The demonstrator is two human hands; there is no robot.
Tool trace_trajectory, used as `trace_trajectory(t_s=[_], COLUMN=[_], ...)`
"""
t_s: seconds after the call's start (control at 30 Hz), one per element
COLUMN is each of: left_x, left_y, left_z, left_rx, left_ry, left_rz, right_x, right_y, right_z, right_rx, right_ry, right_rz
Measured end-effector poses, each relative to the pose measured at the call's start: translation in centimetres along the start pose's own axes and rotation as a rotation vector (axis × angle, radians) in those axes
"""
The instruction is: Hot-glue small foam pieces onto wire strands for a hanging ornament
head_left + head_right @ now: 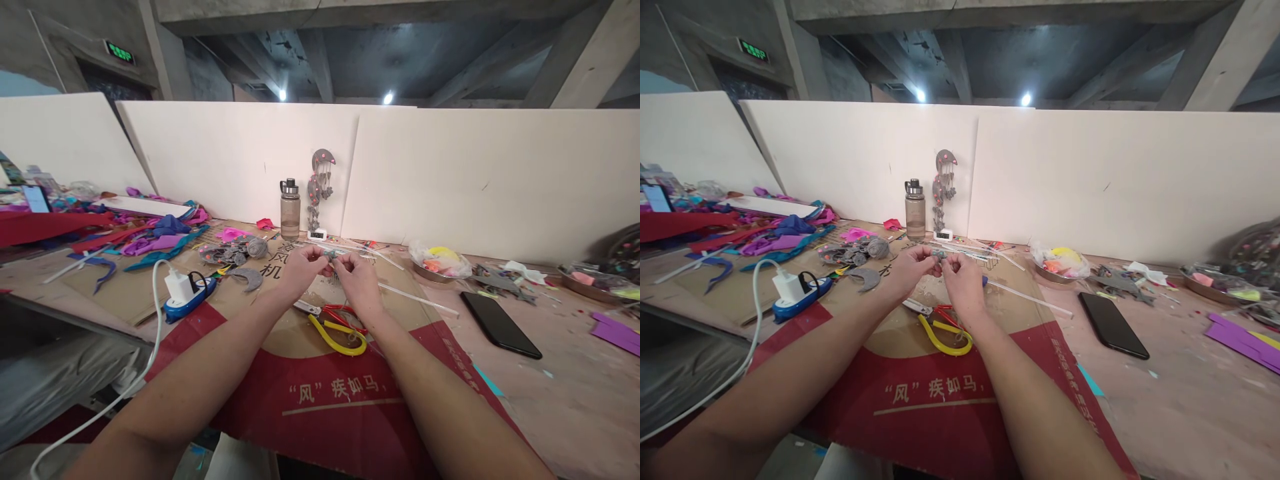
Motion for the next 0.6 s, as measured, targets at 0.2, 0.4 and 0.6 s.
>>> trace_trajectory(t_s=[0.2,0.4,0.6], left_x=[-0.1,-0.1,-0.28], left_y=[0.02,0.14,0.53], left_z=[-0.2,-0.13,-0.34], left_rx=[-0.017,-0.057,-0.095], left_ry=[0.006,-0.015,-0.055], left_rz=[0.01,0.016,0.015], right_x=[-0.02,0.36,0.75], right_y=[-0.01,0.07,0.28], right_z=[0.03,-0.34,-0.82], right_rx=[0.031,0.1,0.147], right_ry=[0.039,0.104,0.171], right_rz=[0.002,0.022,0.035])
Point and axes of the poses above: each hand's wrist, its own x-axis towards the middle knuckle, its own y-axis out of the palm, z = x × y, the point moved 2 cm from there along x, towards the middle knuckle, and after that the axes turned 13 degrees about y, right-handed, at the moved point
